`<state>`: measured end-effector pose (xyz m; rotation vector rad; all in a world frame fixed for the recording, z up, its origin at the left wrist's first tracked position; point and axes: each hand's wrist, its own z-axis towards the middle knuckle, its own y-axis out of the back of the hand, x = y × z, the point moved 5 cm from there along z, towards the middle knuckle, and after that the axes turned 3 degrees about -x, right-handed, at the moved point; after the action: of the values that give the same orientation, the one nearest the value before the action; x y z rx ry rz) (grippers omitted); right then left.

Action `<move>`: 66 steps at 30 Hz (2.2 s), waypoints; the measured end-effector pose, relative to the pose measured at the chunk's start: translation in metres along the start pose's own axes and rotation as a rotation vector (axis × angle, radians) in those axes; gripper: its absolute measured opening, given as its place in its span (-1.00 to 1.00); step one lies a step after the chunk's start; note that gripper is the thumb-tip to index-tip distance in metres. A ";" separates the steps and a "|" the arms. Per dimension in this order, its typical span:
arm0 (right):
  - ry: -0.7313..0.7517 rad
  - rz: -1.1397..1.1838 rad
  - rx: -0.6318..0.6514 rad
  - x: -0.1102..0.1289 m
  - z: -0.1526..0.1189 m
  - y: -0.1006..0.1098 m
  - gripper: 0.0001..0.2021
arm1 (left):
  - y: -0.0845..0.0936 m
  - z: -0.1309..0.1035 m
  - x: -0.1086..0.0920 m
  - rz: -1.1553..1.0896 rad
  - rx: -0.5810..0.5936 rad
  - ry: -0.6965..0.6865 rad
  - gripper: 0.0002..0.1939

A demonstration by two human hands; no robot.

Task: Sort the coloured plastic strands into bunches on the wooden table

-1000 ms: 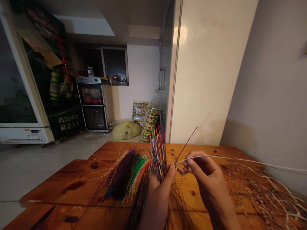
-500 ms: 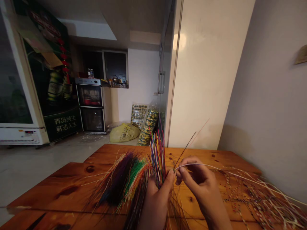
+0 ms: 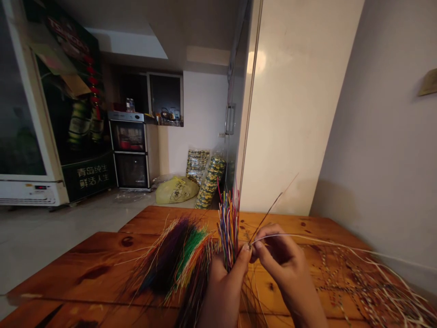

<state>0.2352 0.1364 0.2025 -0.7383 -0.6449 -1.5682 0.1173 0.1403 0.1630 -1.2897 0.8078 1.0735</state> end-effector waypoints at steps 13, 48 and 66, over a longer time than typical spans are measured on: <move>-0.057 0.376 -0.254 -0.001 0.002 0.028 -0.93 | 0.001 0.000 -0.008 -0.023 -0.024 -0.060 -0.79; -0.361 0.052 -0.046 -0.013 0.003 0.027 -0.63 | 0.001 0.006 -0.010 0.059 0.063 0.002 -0.83; -0.162 0.288 -0.385 0.014 -0.007 0.045 -0.80 | -0.002 0.005 -0.007 -0.206 0.114 0.099 -0.71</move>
<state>0.2779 0.1164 0.2083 -1.2004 -0.3327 -1.3860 0.1164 0.1442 0.1709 -1.3062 0.7794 0.7944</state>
